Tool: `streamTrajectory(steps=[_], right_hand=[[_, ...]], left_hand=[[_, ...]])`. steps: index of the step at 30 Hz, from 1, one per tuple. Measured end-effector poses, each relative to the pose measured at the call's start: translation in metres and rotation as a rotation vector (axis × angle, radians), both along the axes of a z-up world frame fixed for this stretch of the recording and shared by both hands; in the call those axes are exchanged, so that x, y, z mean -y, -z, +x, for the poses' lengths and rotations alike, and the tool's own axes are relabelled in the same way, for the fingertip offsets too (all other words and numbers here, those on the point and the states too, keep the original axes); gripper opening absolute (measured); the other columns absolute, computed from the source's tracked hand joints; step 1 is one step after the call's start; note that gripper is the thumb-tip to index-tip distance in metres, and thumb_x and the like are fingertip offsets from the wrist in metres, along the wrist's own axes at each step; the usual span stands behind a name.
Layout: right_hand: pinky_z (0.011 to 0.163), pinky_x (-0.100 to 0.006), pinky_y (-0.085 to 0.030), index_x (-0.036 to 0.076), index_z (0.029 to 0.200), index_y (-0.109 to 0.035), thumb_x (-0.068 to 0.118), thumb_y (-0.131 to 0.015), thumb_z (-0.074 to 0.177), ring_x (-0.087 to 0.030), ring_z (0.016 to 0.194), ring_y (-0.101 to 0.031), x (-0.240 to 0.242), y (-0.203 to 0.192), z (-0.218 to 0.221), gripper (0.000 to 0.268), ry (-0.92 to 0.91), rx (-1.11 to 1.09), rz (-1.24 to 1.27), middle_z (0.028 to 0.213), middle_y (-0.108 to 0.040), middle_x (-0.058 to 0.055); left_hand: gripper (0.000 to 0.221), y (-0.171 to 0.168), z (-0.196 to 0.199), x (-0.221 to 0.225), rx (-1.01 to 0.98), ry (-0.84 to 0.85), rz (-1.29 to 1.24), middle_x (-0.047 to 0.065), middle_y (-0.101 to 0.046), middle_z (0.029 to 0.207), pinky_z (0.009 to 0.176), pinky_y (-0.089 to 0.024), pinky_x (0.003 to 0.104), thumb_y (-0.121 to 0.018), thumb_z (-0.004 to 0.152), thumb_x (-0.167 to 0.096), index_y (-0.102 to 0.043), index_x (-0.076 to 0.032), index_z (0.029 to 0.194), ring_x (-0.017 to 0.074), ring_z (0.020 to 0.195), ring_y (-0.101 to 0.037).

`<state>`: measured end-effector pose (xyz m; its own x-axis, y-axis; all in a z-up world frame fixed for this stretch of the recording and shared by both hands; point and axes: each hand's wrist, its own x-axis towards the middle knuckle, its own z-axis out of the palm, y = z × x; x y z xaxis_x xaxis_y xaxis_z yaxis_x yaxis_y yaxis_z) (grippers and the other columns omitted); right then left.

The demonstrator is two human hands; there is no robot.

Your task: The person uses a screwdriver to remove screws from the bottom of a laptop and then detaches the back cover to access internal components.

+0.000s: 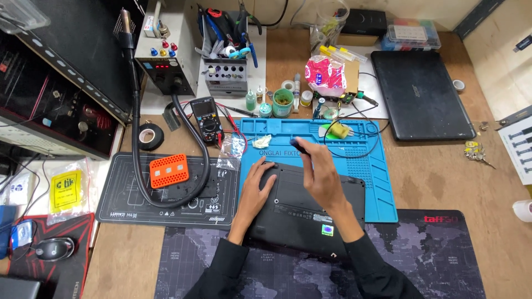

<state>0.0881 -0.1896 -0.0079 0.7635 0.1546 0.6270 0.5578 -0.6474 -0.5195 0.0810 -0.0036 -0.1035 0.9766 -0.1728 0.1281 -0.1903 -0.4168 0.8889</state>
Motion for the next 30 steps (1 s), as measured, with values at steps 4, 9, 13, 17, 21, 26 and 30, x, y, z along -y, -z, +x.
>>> streamTrajectory(steps=[4,9,13,17,21,26,30], right_hand=[[0.074,-0.034,-0.049,0.022,0.137,-0.063,0.009,-0.045,0.108,-0.019,0.075,-0.055,0.036,0.036,0.021,0.037,0.054,-0.318,-0.301,0.088,-0.056,-0.001],[0.062,-0.033,-0.049,0.012,0.132,-0.067,0.023,-0.061,0.103,-0.02,0.061,-0.055,0.057,0.054,0.035,0.032,0.003,-0.598,-0.363,0.074,-0.053,-0.006],[0.059,-0.034,-0.05,0.013,0.133,-0.066,0.017,-0.066,0.099,-0.021,0.061,-0.057,0.062,0.075,0.05,0.034,-0.022,-0.65,-0.366,0.074,-0.054,-0.006],[0.067,-0.04,-0.054,0.012,0.132,-0.061,0.018,-0.067,0.099,-0.03,0.077,-0.065,0.06,0.068,0.054,0.034,-0.008,-0.817,-0.237,0.086,-0.062,-0.015],[0.074,-0.048,-0.061,0.011,0.133,-0.052,0.021,-0.064,0.101,-0.04,0.098,-0.072,0.06,0.058,0.061,0.035,-0.036,-0.948,-0.218,0.097,-0.067,-0.022],[0.079,-0.052,-0.061,0.011,0.132,-0.049,0.019,-0.062,0.102,-0.043,0.107,-0.07,0.06,0.07,0.062,0.034,-0.041,-0.94,-0.226,0.116,-0.067,-0.026],[0.078,-0.051,-0.063,0.013,0.131,-0.049,0.021,-0.061,0.103,-0.041,0.107,-0.071,0.058,0.067,0.058,0.031,-0.016,-0.926,-0.229,0.126,-0.066,-0.024]], left_hand=[[0.035,-0.024,-0.015,0.0,-0.028,0.012,-0.009,0.024,-0.045,0.152,0.118,-0.033,0.058,-0.058,0.104,-0.02,-0.058,-0.012,0.138,0.0465,0.138,-0.044],[0.031,-0.036,-0.006,-0.006,-0.072,0.029,0.136,0.023,-0.052,0.142,0.107,-0.047,0.055,-0.056,0.104,-0.025,-0.062,-0.012,0.131,0.0441,0.13,-0.055],[0.028,-0.006,0.044,-0.009,-0.028,-0.015,0.197,0.006,-0.064,0.119,0.099,-0.049,0.041,-0.053,0.106,-0.033,-0.066,-0.021,0.128,0.0253,0.116,-0.065],[0.017,0.024,0.092,-0.014,0.112,-0.066,0.325,0.0,-0.065,0.101,0.089,-0.051,0.037,-0.059,0.104,-0.031,-0.069,-0.022,0.115,0.0204,0.102,-0.066],[0.01,0.03,0.125,-0.014,0.228,-0.087,0.396,0.004,-0.064,0.088,0.078,-0.047,0.036,-0.065,0.1,-0.02,-0.072,-0.014,0.101,0.023,0.088,-0.062],[0.009,0.058,0.159,-0.008,0.316,-0.117,0.494,0.004,-0.063,0.086,0.077,-0.044,0.035,-0.066,0.098,-0.02,-0.072,-0.014,0.098,0.0218,0.086,-0.059],[0.005,0.063,0.173,-0.003,0.376,-0.144,0.595,0.006,-0.062,0.085,0.078,-0.044,0.038,-0.072,0.091,-0.016,-0.073,-0.012,0.093,0.0259,0.088,-0.059]])
